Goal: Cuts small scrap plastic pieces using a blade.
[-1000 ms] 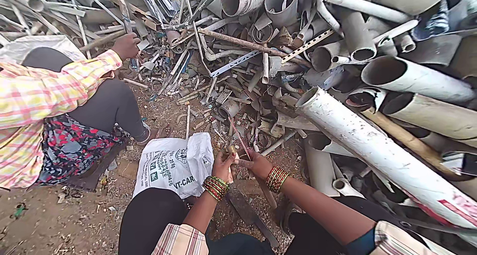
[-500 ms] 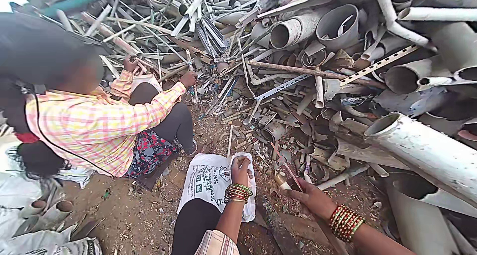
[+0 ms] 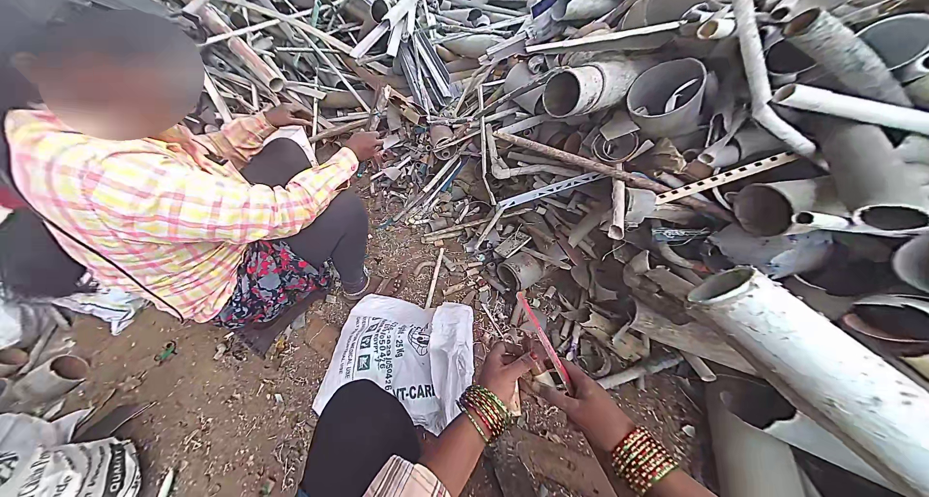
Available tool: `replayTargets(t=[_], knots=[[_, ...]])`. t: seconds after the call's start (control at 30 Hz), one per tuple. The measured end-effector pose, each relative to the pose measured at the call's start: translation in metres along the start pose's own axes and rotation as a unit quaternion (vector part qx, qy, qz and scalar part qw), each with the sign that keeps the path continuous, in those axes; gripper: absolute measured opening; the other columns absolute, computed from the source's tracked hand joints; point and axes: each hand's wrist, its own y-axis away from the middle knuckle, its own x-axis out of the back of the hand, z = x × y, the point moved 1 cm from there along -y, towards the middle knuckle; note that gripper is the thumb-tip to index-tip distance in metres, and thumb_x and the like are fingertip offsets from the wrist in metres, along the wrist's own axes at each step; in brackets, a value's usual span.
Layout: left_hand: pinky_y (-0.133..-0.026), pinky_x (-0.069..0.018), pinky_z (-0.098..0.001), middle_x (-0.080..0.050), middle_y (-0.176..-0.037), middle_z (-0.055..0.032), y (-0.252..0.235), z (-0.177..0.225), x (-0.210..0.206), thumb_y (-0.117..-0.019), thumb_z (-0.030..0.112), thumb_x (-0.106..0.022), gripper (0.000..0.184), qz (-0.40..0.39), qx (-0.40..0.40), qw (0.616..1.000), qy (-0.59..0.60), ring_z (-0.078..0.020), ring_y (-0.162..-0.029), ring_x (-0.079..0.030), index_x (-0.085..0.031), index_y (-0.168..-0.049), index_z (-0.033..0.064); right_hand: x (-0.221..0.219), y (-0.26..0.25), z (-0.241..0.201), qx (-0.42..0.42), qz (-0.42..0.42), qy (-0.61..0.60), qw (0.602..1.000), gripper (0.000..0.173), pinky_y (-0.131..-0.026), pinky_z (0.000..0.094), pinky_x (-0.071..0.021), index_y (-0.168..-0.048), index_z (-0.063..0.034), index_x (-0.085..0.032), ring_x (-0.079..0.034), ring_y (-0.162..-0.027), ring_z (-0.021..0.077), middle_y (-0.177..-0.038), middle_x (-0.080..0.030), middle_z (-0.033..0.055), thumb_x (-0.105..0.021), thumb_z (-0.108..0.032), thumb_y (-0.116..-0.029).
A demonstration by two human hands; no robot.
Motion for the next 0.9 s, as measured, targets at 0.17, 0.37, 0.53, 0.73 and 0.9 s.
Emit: replayTargets(t=[0.17, 0.37, 0.53, 0.73, 0.9], knots=[[-0.056, -0.0475, -0.0225, -0.055, -0.091, -0.0056, 0.006, 0.002, 0.001, -0.1078, 0.017, -0.051, 0.024, 0.005, 0.004, 1.0, 0.003, -0.0074, -0.062, -0.053, -0.048, -0.123, -0.0013, -0.008, -0.002, -0.005, 0.003, 0.025, -0.015, 1.0, 0.053, -0.067, 0.0477, -0.0507, -0.14, 0.0042, -0.049, -0.06, -0.073, 0.0294, -0.103, -0.063, 0.0255, -0.073, -0.013, -0.0956], [-0.055, -0.0468, -0.0223, -0.055, -0.092, -0.0065, 0.004, 0.003, 0.0, -0.1077, 0.015, -0.051, 0.024, 0.004, -0.009, 1.0, 0.013, -0.0073, -0.061, -0.052, -0.052, -0.122, -0.0037, -0.003, 0.001, -0.005, 0.003, 0.023, 0.011, 1.0, 0.051, -0.069, 0.0466, -0.0519, -0.14, 0.0014, -0.051, -0.062, -0.076, 0.0284, -0.106, -0.064, 0.0235, -0.072, -0.017, -0.0968], [-0.054, -0.0452, -0.0198, -0.053, -0.079, -0.0022, 0.006, 0.003, 0.001, -0.1071, 0.013, -0.051, 0.018, -0.021, -0.006, 1.0, -0.016, -0.0049, -0.056, -0.049, -0.055, -0.112, -0.0037, -0.01, 0.001, 0.002, 0.05, 0.03, 0.015, 0.998, 0.047, -0.075, 0.0529, -0.0517, -0.139, 0.0044, -0.053, -0.065, -0.081, 0.0328, -0.102, -0.066, 0.0259, -0.066, -0.019, -0.1003], [-0.054, -0.046, -0.0196, -0.052, -0.08, -0.0007, 0.011, 0.008, 0.0, -0.1094, 0.012, -0.045, 0.018, -0.05, -0.007, 0.998, -0.029, -0.0044, -0.058, -0.05, -0.055, -0.112, -0.0022, -0.008, 0.002, -0.003, 0.029, 0.014, -0.054, 0.998, 0.034, -0.06, 0.0318, -0.0466, -0.128, 0.0017, -0.058, -0.054, -0.063, 0.0119, -0.085, -0.062, 0.0081, -0.057, -0.024, -0.106], [-0.055, -0.0478, -0.0208, -0.056, -0.082, -0.0022, 0.009, 0.004, -0.002, -0.1088, 0.012, -0.046, 0.016, -0.041, -0.033, 0.998, -0.025, -0.0051, -0.06, -0.054, -0.054, -0.11, -0.0015, -0.004, 0.001, -0.003, 0.05, 0.012, -0.003, 0.999, 0.049, -0.073, 0.0433, -0.0524, -0.135, 0.0045, -0.055, -0.063, -0.077, 0.0235, -0.098, -0.067, 0.0194, -0.07, -0.023, -0.0982]])
